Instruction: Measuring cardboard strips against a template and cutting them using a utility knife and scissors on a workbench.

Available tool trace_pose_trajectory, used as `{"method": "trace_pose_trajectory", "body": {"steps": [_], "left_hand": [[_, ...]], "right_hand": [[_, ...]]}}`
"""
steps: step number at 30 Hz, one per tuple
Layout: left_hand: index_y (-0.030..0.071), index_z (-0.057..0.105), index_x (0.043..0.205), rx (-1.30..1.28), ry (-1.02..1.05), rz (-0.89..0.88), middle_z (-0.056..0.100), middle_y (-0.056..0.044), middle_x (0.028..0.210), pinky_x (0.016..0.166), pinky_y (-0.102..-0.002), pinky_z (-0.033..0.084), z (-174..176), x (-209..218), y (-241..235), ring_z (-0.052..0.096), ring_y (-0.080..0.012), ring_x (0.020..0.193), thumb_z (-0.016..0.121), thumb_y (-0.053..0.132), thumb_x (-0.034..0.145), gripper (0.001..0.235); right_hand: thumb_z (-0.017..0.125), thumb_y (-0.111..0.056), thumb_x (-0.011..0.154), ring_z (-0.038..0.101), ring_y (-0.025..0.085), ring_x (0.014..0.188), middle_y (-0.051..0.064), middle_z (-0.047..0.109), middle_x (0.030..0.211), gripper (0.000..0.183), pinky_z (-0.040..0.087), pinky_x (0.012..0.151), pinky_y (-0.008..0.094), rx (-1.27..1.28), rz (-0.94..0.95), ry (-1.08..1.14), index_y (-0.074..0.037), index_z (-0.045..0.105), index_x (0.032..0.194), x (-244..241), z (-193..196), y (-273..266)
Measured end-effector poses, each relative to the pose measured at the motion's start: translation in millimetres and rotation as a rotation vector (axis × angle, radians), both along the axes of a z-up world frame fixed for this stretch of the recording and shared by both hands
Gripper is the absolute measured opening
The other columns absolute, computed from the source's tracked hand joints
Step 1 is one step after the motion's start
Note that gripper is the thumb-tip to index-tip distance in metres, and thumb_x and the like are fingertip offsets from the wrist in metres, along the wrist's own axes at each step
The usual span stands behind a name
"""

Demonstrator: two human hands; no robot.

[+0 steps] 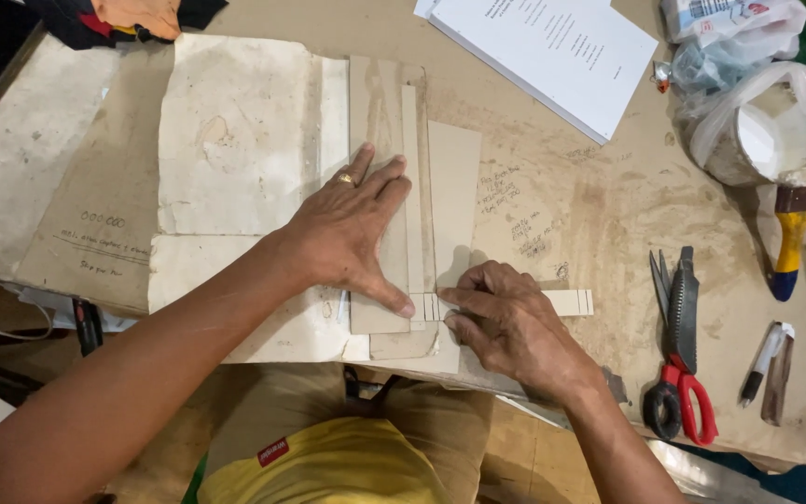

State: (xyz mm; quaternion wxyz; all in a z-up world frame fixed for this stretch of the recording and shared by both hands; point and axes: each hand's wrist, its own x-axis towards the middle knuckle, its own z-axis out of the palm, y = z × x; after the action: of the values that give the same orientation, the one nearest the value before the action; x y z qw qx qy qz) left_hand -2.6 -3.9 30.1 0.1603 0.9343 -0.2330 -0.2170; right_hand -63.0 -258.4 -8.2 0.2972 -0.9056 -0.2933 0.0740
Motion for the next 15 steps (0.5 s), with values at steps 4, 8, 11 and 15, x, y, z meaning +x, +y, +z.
{"method": "trace_pose_trajectory", "body": {"steps": [4, 8, 11, 15], "left_hand": [[0.011, 0.004, 0.162, 0.085, 0.075, 0.029, -0.020, -0.015, 0.172, 0.126, -0.053, -0.003, -13.0, 1.3, -3.6, -0.022, -0.0350, 0.157, 0.095, 0.075, 0.062, 0.149], [0.012, 0.000, 0.163, 0.098, 0.062, 0.032, -0.025, -0.019, 0.171, 0.126, -0.051, -0.006, -5.9, -0.2, -2.1, -0.023, -0.0361, 0.157, 0.094, 0.075, 0.064, 0.150], [0.013, -0.007, 0.164, 0.071, 0.130, 0.043, -0.026, -0.016, 0.172, 0.127, -0.049, -0.006, -3.6, 1.3, 0.5, -0.024, -0.0338, 0.157, 0.093, 0.072, 0.065, 0.153], [0.007, -0.018, 0.162, 0.122, 0.165, 0.003, -0.027, -0.017, 0.171, 0.126, -0.046, -0.012, 2.5, 7.1, -2.4, -0.025, -0.0344, 0.157, 0.091, 0.075, 0.065, 0.161]], "right_hand": [[0.072, -0.022, 0.094, 0.060, 0.026, 0.095, 0.007, 0.065, 0.103, 0.030, 0.044, 0.078, 0.041, -0.068, 0.115, -0.043, -0.009, 0.075, 0.121, 3.8, 12.8, 0.5], [0.064, -0.030, 0.097, 0.063, 0.023, 0.100, 0.005, 0.068, 0.113, 0.035, 0.049, 0.086, 0.037, -0.039, 0.033, -0.005, -0.011, 0.072, 0.124, 38.1, 27.3, -12.2], [0.061, -0.031, 0.097, 0.064, 0.023, 0.102, 0.008, 0.064, 0.113, 0.036, 0.061, 0.058, 0.033, 0.015, -0.060, -0.131, -0.010, 0.071, 0.124, 82.8, 25.8, -14.2], [0.059, -0.036, 0.099, 0.064, 0.027, 0.107, 0.005, 0.066, 0.113, 0.037, 0.046, 0.092, 0.045, -0.083, -0.125, -0.189, -0.016, 0.072, 0.127, 149.2, 10.2, 1.4]]}}
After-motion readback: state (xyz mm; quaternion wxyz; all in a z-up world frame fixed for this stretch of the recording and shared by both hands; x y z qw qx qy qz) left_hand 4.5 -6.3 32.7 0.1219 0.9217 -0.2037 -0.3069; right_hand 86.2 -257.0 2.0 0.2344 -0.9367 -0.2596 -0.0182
